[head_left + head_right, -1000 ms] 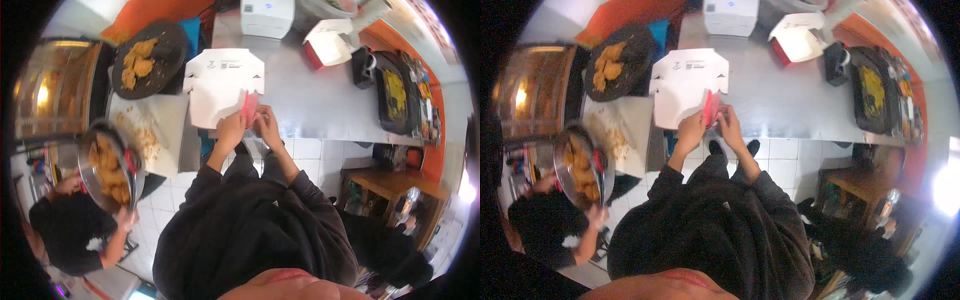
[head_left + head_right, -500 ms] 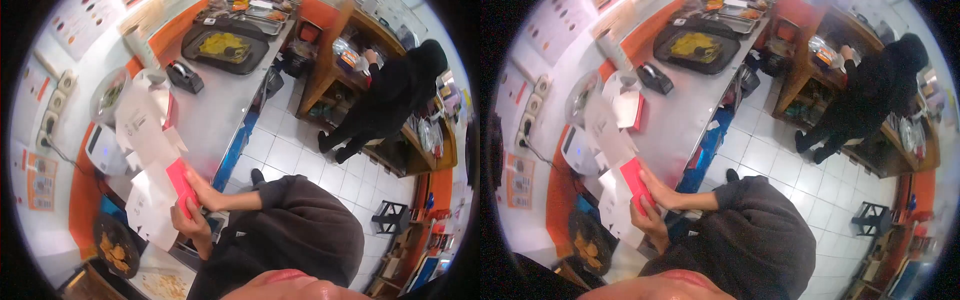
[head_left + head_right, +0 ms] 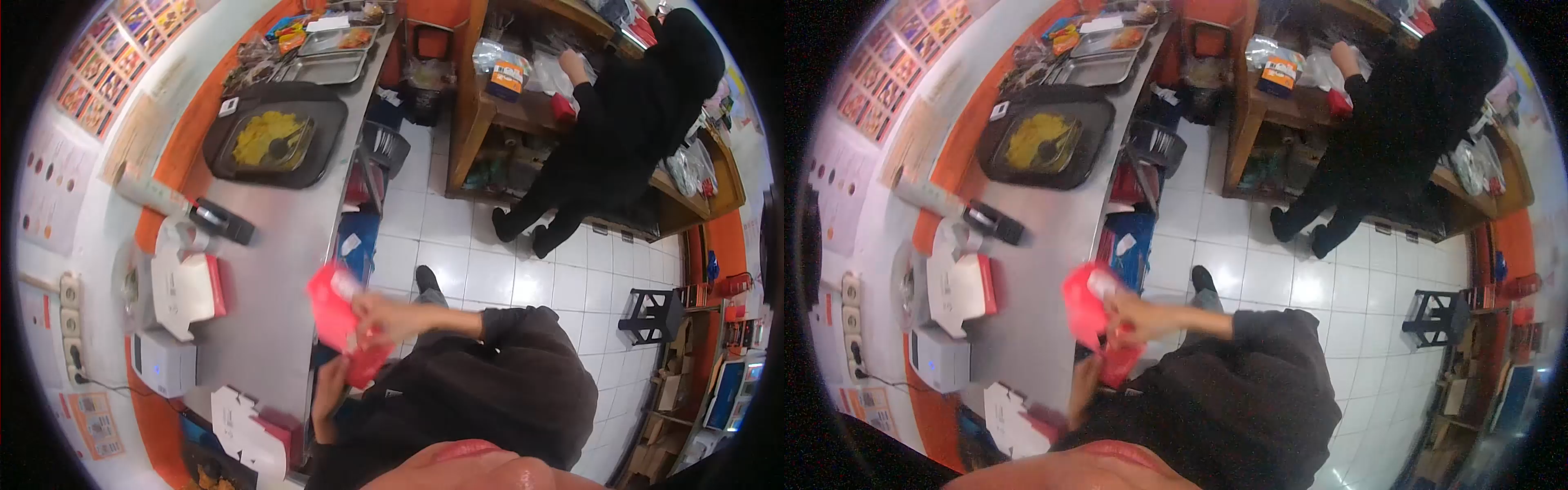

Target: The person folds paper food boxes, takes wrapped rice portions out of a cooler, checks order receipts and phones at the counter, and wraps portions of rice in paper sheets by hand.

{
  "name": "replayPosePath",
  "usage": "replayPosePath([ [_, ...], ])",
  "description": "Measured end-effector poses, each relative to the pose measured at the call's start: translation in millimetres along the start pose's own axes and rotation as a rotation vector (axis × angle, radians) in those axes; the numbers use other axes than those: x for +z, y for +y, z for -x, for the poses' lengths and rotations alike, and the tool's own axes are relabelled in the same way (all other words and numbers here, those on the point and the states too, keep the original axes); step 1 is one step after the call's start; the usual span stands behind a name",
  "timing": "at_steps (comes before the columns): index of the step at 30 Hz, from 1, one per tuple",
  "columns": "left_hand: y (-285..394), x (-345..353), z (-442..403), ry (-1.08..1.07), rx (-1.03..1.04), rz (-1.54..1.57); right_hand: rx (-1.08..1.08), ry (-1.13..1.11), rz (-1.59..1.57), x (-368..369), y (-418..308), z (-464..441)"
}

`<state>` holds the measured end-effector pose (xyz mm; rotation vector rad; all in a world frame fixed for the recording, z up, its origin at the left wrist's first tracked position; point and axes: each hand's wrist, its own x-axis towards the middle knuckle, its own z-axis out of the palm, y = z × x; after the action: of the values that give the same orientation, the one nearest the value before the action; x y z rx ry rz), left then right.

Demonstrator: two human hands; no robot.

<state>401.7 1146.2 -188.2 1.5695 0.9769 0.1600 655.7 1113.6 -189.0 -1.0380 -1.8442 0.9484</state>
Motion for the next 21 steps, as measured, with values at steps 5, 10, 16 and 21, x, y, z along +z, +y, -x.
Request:
replayPosePath([
  [5, 33.4, 78.4, -70.0, -0.054, -0.017, -0.368, 0.196, 0.133, -0.029, -53.5, 57.0, 38.9],
  [10, 84.2, 115.3, -148.9, -0.051, -0.016, -0.599, 0.238, -0.196, -0.159, -102.9, 111.5, 47.7],
  [16, 125.0, 132.8, -202.8, -0.067, -0.014, -0.767, 0.214, 0.216, -0.259, -169.1, 121.1, 57.9],
  [21, 139.8, 154.5, -260.5, -0.123, 0.030, -0.905, 0.594, 0.696, -0.690, -174.3, 155.5, 73.6],
])
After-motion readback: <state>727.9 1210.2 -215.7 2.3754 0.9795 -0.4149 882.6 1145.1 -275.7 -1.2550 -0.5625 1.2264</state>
